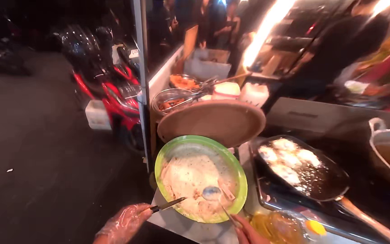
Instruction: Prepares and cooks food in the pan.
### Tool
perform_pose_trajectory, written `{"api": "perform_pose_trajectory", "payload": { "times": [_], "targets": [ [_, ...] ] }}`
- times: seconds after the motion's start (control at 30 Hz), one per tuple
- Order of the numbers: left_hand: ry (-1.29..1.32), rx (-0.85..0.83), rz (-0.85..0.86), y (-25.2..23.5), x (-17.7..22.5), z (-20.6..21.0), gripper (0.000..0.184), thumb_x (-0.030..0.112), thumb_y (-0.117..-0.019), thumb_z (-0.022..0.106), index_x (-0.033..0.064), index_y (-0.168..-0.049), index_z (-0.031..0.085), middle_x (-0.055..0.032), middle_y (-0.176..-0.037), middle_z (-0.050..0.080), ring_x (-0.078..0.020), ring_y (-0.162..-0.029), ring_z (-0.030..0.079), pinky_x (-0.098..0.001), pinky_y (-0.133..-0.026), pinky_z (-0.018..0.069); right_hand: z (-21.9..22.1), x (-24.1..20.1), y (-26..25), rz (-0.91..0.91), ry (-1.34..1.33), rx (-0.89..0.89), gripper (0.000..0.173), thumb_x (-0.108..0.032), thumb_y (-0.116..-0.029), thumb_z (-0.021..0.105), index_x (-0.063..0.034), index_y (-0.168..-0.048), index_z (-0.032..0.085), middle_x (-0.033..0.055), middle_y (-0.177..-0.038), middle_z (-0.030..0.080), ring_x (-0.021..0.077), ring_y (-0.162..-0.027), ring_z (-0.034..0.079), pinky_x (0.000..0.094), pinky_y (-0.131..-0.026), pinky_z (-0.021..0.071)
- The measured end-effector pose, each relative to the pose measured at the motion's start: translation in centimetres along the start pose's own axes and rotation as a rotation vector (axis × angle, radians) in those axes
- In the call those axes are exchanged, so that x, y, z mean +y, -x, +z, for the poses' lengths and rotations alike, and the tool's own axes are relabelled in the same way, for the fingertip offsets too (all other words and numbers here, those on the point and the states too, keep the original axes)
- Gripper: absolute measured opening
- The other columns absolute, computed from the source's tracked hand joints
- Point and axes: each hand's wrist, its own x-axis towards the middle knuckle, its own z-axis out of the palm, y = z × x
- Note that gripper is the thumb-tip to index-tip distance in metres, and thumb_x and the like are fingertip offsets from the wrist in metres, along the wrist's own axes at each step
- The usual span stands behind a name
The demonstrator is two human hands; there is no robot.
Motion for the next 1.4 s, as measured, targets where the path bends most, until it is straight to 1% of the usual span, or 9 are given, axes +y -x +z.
{"api": "perform_pose_trajectory", "payload": {
  "times": [0.07,0.2,0.27,0.47,0.63,0.73,0.87,1.17,1.4],
  "targets": [
    [-0.015,0.012,-0.002,0.2,-0.1,-0.1,0.045,0.051,-0.1060,0.045,0.0228,-0.134,0.067,-0.0023,-0.130,0.069,-0.0141,-0.122,0.063,-0.0424,-0.110,0.0471,-0.1,-1.5,-3.4,0.005,0.156,0.004,0.044,-0.020,-0.1059,0.044,-0.0119,-0.148,0.054,0.0166,-0.087,0.072,0.0341,-0.073,0.070,0.0577,-0.069,0.0577],
    [-0.007,0.058,-0.009,0.7,-0.1,0.7,0.045,0.050,-0.1059,0.046,0.0224,-0.134,0.067,-0.0025,-0.128,0.070,-0.0154,-0.121,0.064,-0.0436,-0.109,0.0483,0.0,-3.2,-8.4,0.171,0.452,-0.130,0.047,-0.020,-0.1054,0.041,-0.0244,-0.152,0.049,0.0173,-0.116,0.071,0.0383,-0.102,0.071,0.0599,-0.086,0.0574],
    [0.024,0.072,-0.017,1.1,-0.2,1.3,0.044,0.047,-0.1063,0.047,0.0207,-0.135,0.067,-0.0038,-0.128,0.070,-0.0163,-0.121,0.065,-0.0436,-0.109,0.0480,0.4,-3.8,-9.1,0.239,0.560,-0.192,0.051,-0.017,-0.1032,0.044,-0.0284,-0.153,0.048,0.0185,-0.122,0.069,0.0402,-0.104,0.070,0.0610,-0.084,0.0573],
    [0.131,0.126,-0.037,2.3,-1.0,2.3,0.041,0.043,-0.1059,0.052,0.0180,-0.134,0.068,-0.0053,-0.126,0.071,-0.0160,-0.118,0.066,-0.0426,-0.107,0.0491,0.5,-5.8,-6.3,0.118,0.587,-0.404,0.051,-0.017,-0.1018,0.046,-0.0307,-0.150,0.053,0.0199,-0.113,0.071,0.0427,-0.100,0.070,0.0635,-0.080,0.0560],
    [0.113,0.147,-0.058,2.0,-0.6,1.4,0.039,0.041,-0.1058,0.052,0.0185,-0.133,0.068,-0.0054,-0.124,0.072,-0.0163,-0.117,0.067,-0.0439,-0.106,0.0502,-3.2,-3.0,-4.7,-0.110,0.516,-0.222,0.045,-0.024,-0.1054,0.042,-0.0392,-0.143,0.060,0.0121,-0.097,0.075,0.0359,-0.086,0.073,0.0602,-0.069,0.0576],
    [0.090,0.130,-0.055,0.9,-0.5,1.1,0.039,0.041,-0.1056,0.052,0.0190,-0.133,0.068,-0.0048,-0.123,0.072,-0.0153,-0.116,0.067,-0.0424,-0.106,0.0503,-3.4,-1.2,-5.1,-0.089,0.598,-0.134,0.049,-0.018,-0.1021,0.047,-0.0384,-0.144,0.059,0.0127,-0.096,0.073,0.0362,-0.080,0.072,0.0578,-0.064,0.0574],
    [0.060,0.097,-0.008,-0.6,-0.3,0.8,0.039,0.040,-0.1061,0.052,0.0167,-0.134,0.068,-0.0061,-0.125,0.071,-0.0159,-0.117,0.066,-0.0415,-0.107,0.0495,-1.4,-1.9,-4.4,0.035,0.640,-0.306,0.051,-0.013,-0.1020,0.047,-0.0319,-0.149,0.055,0.0193,-0.106,0.073,0.0425,-0.088,0.072,0.0617,-0.069,0.0566],
    [0.112,0.164,-0.075,-1.7,-0.2,-0.8,0.040,0.040,-0.1017,0.061,0.0152,-0.132,0.069,-0.0065,-0.122,0.072,-0.0155,-0.113,0.068,-0.0422,-0.104,0.0517,0.2,-5.0,-6.0,-0.005,0.347,-0.258,0.044,-0.025,-0.1077,0.040,-0.0343,-0.148,0.056,0.0125,-0.105,0.073,0.0340,-0.096,0.072,0.0569,-0.079,0.0581],
    [0.109,0.168,-0.109,-1.6,0.0,-1.3,0.039,0.039,-0.1016,0.062,0.0154,-0.132,0.069,-0.0064,-0.120,0.073,-0.0153,-0.110,0.068,-0.0417,-0.102,0.0523,5.3,-7.8,-9.7,0.061,0.491,-0.385,0.055,-0.009,-0.1026,0.044,-0.0275,-0.154,0.048,0.0202,-0.113,0.070,0.0418,-0.092,0.071,0.0596,-0.076,0.0569]
  ]
}}
